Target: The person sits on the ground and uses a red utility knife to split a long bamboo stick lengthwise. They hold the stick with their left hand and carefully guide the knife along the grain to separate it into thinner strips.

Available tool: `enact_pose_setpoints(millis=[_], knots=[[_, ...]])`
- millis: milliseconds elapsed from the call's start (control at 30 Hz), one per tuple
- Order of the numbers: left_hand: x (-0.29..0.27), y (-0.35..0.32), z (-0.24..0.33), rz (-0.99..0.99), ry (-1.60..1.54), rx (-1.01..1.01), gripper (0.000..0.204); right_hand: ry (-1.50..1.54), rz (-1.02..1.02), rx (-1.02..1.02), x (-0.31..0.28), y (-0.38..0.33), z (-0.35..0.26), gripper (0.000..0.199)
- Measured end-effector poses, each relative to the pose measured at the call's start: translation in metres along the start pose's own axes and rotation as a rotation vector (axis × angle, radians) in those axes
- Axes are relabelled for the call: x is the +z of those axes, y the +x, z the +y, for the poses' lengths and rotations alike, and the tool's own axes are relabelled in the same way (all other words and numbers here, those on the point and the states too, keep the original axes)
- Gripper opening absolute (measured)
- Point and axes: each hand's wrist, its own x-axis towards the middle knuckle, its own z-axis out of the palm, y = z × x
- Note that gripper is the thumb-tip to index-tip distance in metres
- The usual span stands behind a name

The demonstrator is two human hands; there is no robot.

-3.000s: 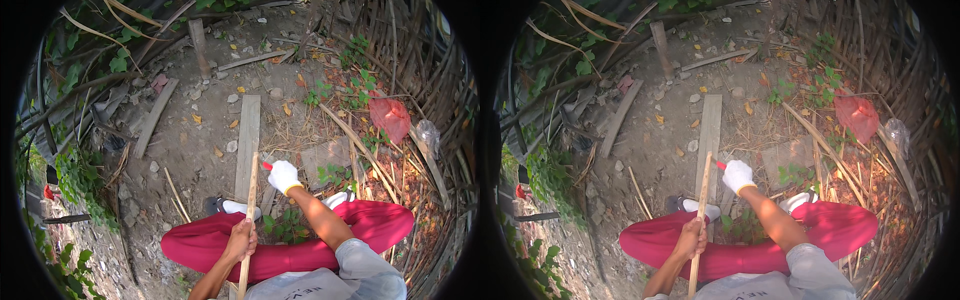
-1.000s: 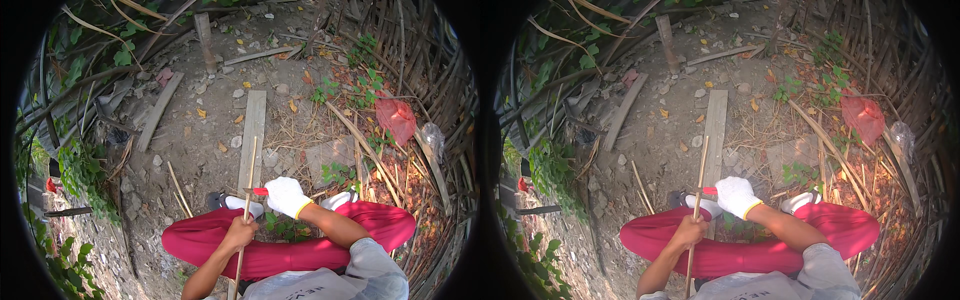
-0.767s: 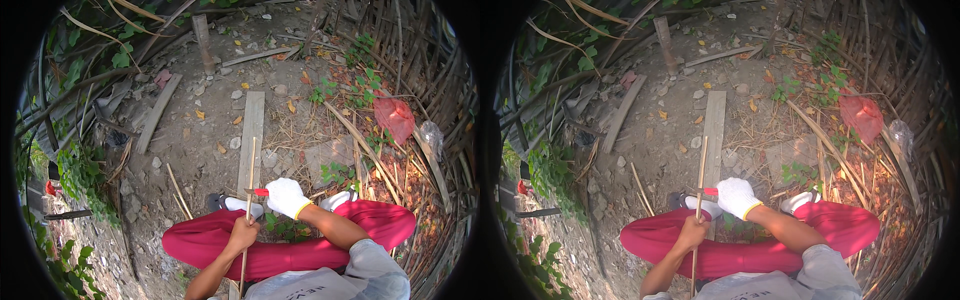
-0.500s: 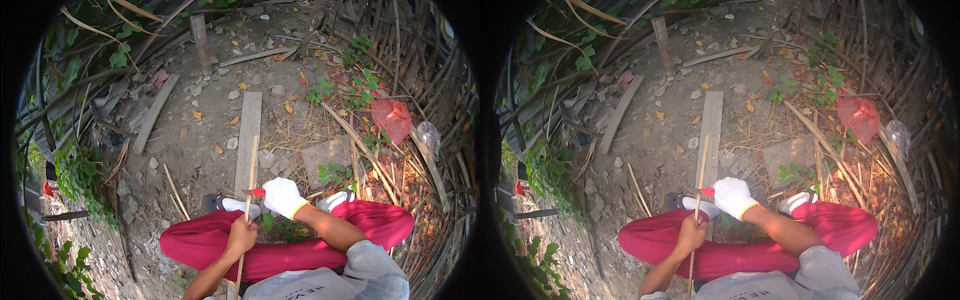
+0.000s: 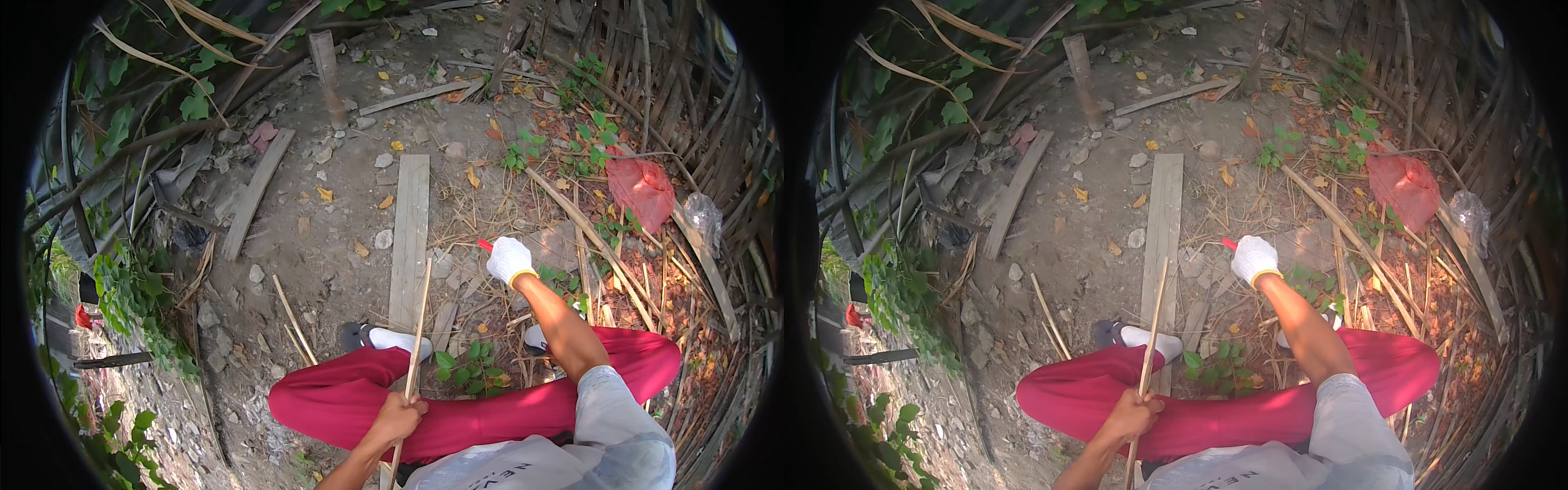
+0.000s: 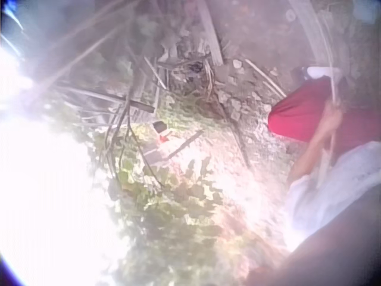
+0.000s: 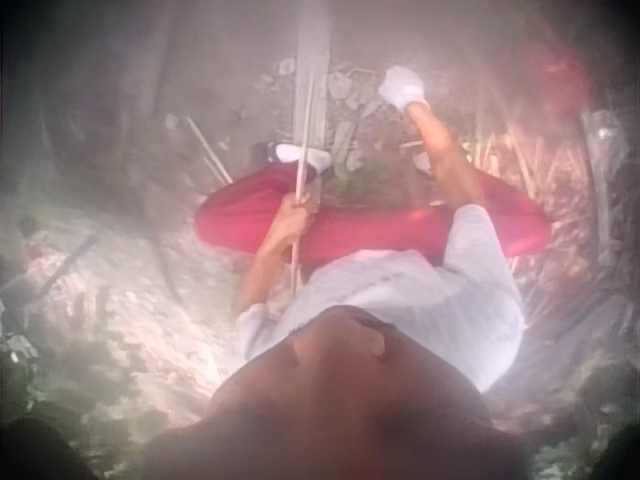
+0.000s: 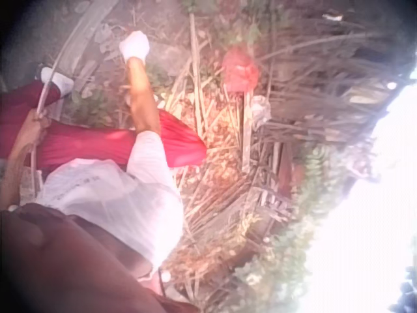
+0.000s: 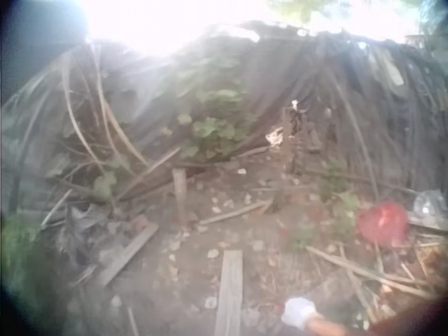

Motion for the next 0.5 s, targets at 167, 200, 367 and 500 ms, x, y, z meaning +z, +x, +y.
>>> enact_pose_setpoints(millis=[167,200,367,500], knots=[[-0.013,0.011,0.022,-0.117,-0.367,-0.099,0.034,0.124,-0.02,-0.255,-0.01,-0.05,-0.036,0.027],[-0.013,0.015,0.02,-0.134,-0.393,-0.099,0.035,0.172,-0.084,-0.288,-0.016,-0.066,-0.049,0.027],[-0.016,0.029,0.022,-0.197,-0.394,-0.062,0.037,0.143,-0.122,-0.541,-0.029,-0.124,-0.088,0.021],[-0.011,0.043,0.004,-0.023,-0.092,0.165,0.032,0.039,-0.21,-0.503,-0.028,-0.129,-0.101,0.018]])
